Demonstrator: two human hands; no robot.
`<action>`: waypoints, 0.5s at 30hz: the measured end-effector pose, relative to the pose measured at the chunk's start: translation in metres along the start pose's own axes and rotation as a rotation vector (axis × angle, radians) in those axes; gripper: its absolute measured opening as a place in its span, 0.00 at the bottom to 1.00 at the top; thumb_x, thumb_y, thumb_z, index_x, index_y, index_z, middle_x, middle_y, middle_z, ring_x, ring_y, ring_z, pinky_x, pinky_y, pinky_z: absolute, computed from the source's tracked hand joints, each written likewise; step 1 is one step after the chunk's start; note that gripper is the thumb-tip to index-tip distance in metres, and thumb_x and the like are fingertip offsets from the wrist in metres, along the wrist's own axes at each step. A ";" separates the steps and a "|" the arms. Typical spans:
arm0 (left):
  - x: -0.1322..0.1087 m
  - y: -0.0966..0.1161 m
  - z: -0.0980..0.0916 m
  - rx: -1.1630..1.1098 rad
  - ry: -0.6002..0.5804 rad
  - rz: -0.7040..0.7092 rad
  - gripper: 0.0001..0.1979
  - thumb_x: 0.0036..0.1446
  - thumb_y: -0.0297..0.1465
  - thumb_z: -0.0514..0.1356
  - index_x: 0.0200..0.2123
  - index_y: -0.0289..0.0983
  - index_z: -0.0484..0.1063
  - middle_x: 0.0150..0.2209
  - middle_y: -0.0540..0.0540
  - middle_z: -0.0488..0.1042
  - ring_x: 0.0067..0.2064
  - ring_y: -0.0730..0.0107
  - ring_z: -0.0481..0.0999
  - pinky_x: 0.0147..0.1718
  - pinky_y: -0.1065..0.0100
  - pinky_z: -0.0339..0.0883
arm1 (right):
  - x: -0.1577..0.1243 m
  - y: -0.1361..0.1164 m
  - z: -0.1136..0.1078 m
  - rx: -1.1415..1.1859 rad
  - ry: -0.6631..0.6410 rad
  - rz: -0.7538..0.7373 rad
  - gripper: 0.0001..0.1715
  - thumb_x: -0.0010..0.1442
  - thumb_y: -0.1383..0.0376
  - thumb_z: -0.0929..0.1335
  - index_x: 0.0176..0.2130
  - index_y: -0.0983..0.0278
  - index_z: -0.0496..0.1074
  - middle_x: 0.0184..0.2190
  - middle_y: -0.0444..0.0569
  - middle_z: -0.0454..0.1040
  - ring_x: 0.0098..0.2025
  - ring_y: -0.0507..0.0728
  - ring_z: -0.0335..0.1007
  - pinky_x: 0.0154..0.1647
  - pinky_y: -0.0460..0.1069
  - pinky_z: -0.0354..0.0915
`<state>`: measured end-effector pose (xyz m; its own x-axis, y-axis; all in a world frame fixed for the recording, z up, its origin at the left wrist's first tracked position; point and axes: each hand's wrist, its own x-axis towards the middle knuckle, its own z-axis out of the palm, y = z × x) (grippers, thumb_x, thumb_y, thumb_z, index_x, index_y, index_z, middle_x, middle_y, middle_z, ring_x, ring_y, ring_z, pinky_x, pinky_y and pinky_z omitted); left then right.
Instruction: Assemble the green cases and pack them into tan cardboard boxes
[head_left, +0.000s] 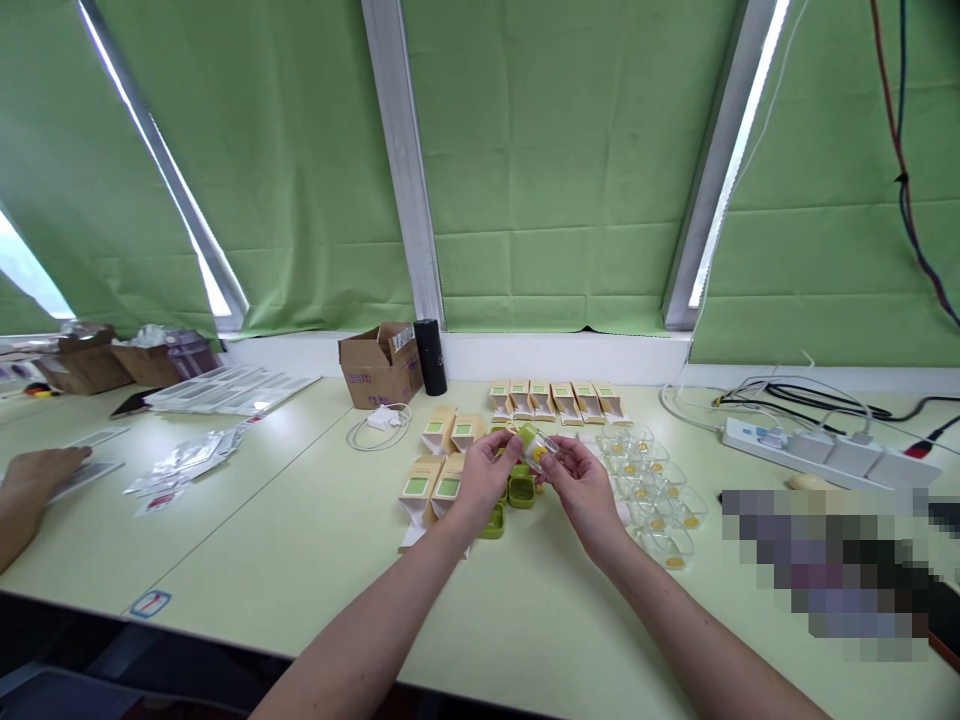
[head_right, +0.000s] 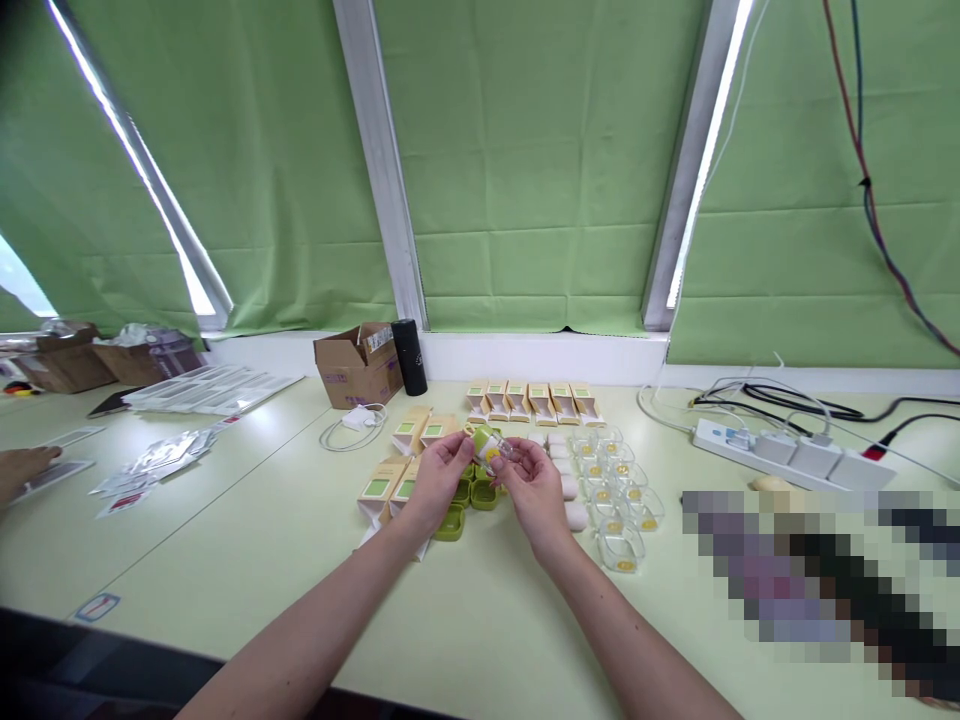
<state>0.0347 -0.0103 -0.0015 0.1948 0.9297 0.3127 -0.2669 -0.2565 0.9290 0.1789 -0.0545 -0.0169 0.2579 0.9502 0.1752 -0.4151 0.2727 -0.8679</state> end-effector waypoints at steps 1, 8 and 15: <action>0.000 0.000 0.000 0.014 -0.002 0.000 0.27 0.50 0.54 0.74 0.35 0.34 0.81 0.33 0.45 0.80 0.34 0.67 0.76 0.35 0.68 0.72 | 0.000 0.000 0.000 0.000 0.001 0.001 0.34 0.43 0.49 0.85 0.42 0.61 0.76 0.39 0.49 0.84 0.36 0.58 0.80 0.35 0.51 0.77; 0.003 -0.001 -0.002 0.081 -0.040 0.002 0.31 0.50 0.58 0.72 0.35 0.34 0.80 0.33 0.45 0.79 0.35 0.67 0.76 0.38 0.67 0.72 | 0.001 0.002 -0.001 -0.007 0.007 -0.004 0.35 0.41 0.48 0.86 0.42 0.60 0.76 0.38 0.49 0.84 0.37 0.59 0.81 0.35 0.52 0.78; 0.002 -0.001 -0.002 0.124 -0.050 0.016 0.31 0.52 0.59 0.70 0.35 0.33 0.81 0.34 0.44 0.81 0.36 0.65 0.77 0.39 0.65 0.73 | -0.004 -0.006 -0.004 0.046 -0.149 -0.019 0.30 0.55 0.46 0.80 0.50 0.58 0.78 0.36 0.47 0.83 0.36 0.56 0.79 0.40 0.53 0.78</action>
<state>0.0331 -0.0073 -0.0020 0.2393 0.9116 0.3343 -0.1527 -0.3047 0.9401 0.1840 -0.0600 -0.0145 0.1350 0.9558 0.2613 -0.4520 0.2941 -0.8422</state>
